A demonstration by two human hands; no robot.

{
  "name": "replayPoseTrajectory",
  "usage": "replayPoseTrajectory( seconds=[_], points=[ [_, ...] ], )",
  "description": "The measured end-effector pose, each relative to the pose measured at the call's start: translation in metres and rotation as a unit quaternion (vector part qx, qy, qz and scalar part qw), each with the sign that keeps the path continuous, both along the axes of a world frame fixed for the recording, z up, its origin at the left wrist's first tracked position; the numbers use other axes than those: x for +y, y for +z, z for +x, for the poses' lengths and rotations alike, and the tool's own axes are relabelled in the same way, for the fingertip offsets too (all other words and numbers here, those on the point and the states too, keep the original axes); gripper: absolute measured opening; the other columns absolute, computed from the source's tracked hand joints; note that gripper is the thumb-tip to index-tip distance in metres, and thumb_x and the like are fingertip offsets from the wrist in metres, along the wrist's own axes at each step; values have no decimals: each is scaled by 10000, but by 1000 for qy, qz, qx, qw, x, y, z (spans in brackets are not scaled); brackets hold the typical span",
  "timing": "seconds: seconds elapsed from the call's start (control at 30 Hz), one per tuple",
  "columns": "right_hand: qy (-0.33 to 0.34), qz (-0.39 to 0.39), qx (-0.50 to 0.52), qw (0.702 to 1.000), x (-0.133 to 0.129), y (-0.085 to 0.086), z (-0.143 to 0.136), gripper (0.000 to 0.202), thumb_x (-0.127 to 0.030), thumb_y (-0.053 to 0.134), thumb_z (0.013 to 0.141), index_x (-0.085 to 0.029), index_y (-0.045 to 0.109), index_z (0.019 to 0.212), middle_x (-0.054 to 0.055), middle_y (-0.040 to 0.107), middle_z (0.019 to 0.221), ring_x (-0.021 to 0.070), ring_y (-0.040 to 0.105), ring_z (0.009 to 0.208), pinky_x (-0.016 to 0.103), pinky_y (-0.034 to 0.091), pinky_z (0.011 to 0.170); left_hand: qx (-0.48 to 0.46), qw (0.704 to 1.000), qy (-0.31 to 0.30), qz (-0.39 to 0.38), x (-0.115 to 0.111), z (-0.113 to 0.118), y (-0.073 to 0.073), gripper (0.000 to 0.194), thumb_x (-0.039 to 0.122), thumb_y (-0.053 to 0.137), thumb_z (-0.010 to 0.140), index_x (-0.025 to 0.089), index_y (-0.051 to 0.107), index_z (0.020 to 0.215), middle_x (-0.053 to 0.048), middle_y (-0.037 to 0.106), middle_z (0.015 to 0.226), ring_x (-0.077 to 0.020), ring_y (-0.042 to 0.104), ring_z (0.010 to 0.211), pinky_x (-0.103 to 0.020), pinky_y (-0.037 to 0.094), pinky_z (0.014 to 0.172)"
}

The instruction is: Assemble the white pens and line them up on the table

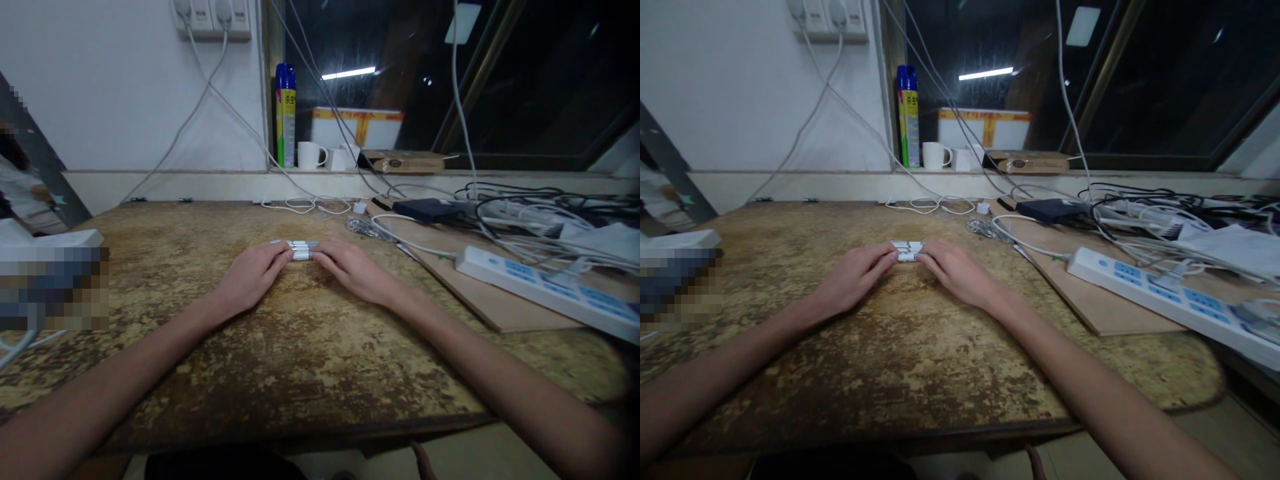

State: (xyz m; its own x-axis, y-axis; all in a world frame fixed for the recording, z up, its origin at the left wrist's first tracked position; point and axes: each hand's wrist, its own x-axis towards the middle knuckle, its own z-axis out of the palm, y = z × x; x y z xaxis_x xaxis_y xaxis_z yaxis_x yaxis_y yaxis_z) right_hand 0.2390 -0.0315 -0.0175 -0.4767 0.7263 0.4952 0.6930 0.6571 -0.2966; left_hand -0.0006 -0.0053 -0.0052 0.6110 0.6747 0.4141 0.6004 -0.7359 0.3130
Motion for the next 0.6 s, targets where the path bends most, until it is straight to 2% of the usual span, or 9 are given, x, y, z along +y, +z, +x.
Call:
replayPoseTrajectory(
  seconds=[0.27, 0.43, 0.6],
  points=[
    [8, -2, 99, 995, 0, 1, -1, 163, -282, 606, 966, -205, 671, 1094, 68, 719, 1066, 222, 642, 972, 337, 467, 868, -14, 1000, -5, -23, 0, 1, 2, 338, 379, 377, 1061, 187, 653, 1020, -39, 703, 913, -201, 616, 797, -307, 425, 713],
    [-13, -62, 107, 992, -1, -2, -4, 241, -353, 517, 1016, -209, 708, 1041, 41, 749, 906, 198, 663, 799, 313, 457, 748, -5, 1000, -8, -29, 1, -1, 3, 342, 362, 373, 1059, 185, 651, 967, -30, 682, 848, -194, 601, 763, -299, 410, 693],
    [29, -38, 151, 987, -2, 0, -6, 152, -243, 631, 930, -208, 668, 1073, 51, 738, 1043, 203, 670, 953, 314, 486, 849, -4, 999, -8, -36, 1, -1, 5, 382, 385, 369, 1060, 191, 630, 858, -3, 630, 736, -179, 576, 688, -296, 383, 662]
  ],
)
